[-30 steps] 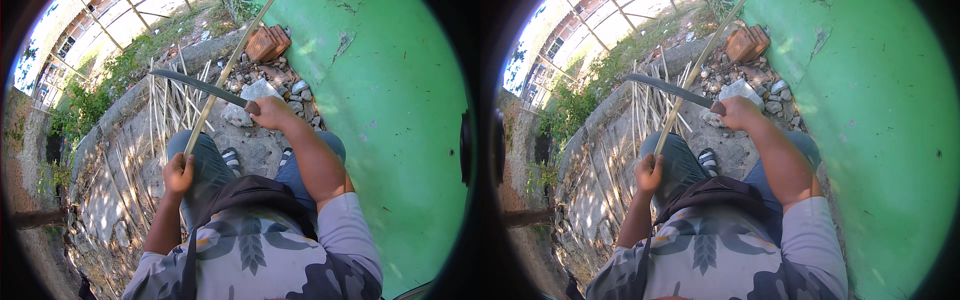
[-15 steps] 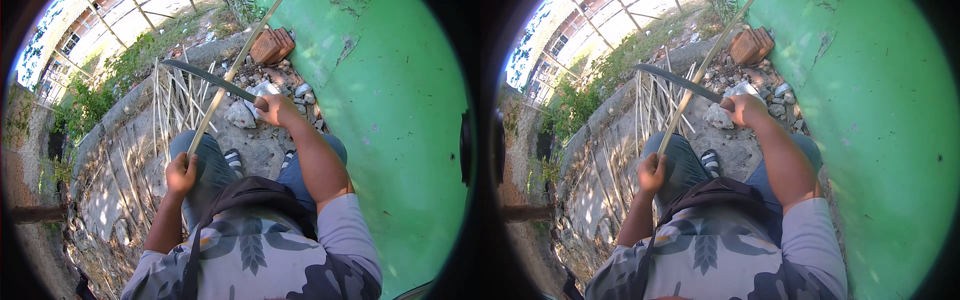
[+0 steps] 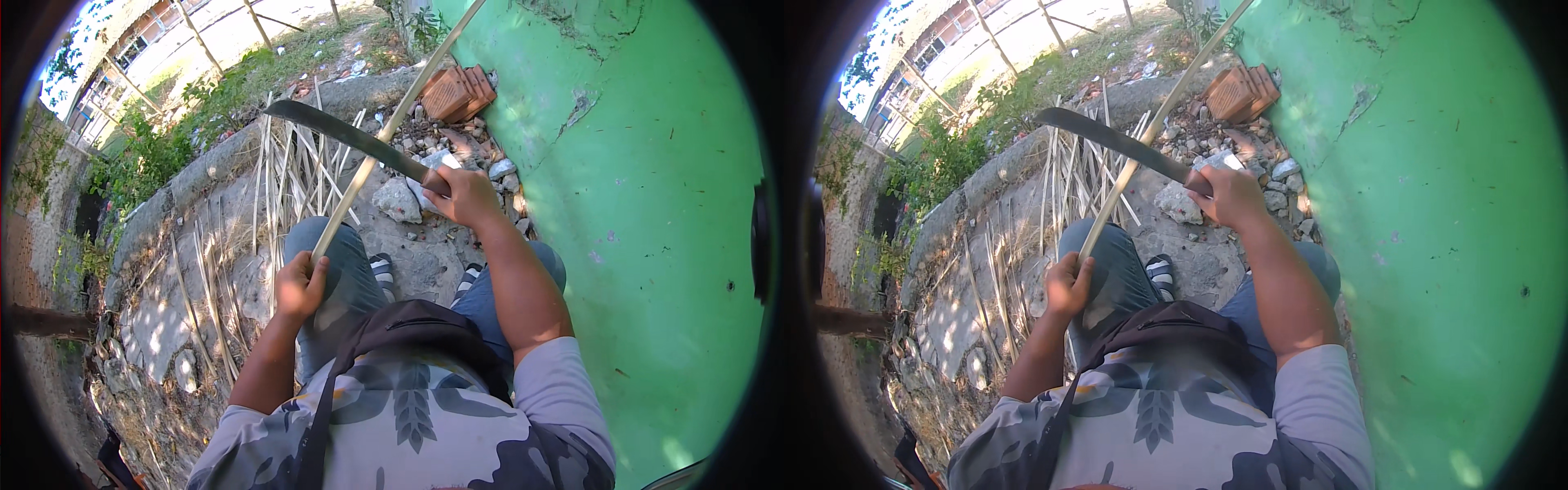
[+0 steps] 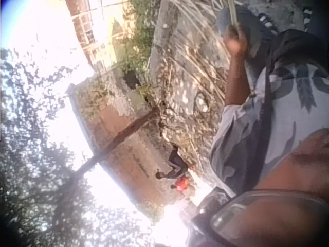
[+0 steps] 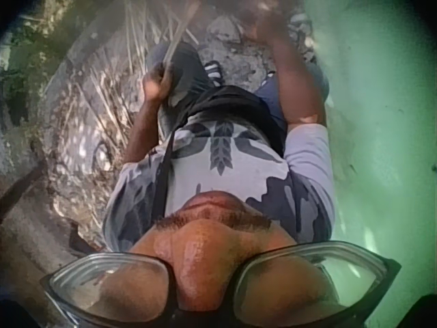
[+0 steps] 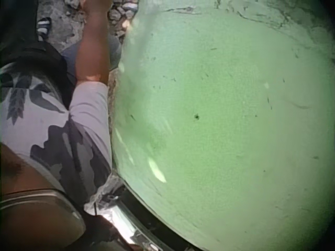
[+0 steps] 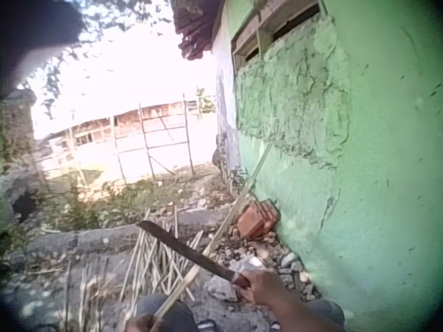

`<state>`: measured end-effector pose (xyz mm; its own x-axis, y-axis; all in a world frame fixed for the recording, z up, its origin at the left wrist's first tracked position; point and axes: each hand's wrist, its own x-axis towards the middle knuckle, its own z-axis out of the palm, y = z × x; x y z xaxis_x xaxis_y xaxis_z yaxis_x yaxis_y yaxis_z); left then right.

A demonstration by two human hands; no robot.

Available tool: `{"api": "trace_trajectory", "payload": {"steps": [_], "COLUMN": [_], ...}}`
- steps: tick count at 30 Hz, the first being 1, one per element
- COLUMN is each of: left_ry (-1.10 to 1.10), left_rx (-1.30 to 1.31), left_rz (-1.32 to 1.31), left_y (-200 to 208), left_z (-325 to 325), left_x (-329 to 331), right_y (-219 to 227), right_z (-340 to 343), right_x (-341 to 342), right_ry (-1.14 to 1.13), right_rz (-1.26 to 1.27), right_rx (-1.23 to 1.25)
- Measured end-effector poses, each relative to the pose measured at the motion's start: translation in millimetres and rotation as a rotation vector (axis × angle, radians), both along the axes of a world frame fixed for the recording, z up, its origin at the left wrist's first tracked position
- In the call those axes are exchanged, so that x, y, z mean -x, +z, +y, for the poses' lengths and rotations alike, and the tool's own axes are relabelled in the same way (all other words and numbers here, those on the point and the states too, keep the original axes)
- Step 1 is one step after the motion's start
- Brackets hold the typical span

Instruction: The person holds a bamboo strip with one hand and shaves along its length using a knife.

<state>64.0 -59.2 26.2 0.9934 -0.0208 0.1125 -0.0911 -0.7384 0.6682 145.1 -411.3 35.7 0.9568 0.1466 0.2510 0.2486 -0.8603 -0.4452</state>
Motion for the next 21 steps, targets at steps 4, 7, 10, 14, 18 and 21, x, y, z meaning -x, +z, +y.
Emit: {"api": "trace_trajectory", "payload": {"steps": [4,7,10,14,18,21], "left_ry": [-0.027,-0.032,-0.045,-0.071,-0.085,-0.121], "left_rx": [0.029,0.007,0.046,0.064,0.03,0.073], "left_rz": [-0.005,0.028,0.075,0.12,0.172,0.229], "left_y": [-1.4,-2.0,3.3,5.0,16.4,21.2], "left_z": [1.3,4.6,5.3,9.7,11.0,14.5], "left_x": [-1.3,-3.3,-5.1,-8.7,-9.6,-10.0], "right_y": [-5.6,-1.8,0.3,2.9,2.4,2.9], "right_z": [-14.4,-14.8,-11.6,-6.2,-5.7,-4.8], "right_x": [-3.6,-1.8,2.3,3.7,2.6,0.3], "right_ry": [-0.074,-0.072,-0.049,-0.051,-0.09,-0.091], "right_rz": [-0.206,-0.158,-0.1,-0.034,0.02,0.02], "right_rx": [0.105,0.017,-0.041,-0.114,-0.055,-0.024]}}
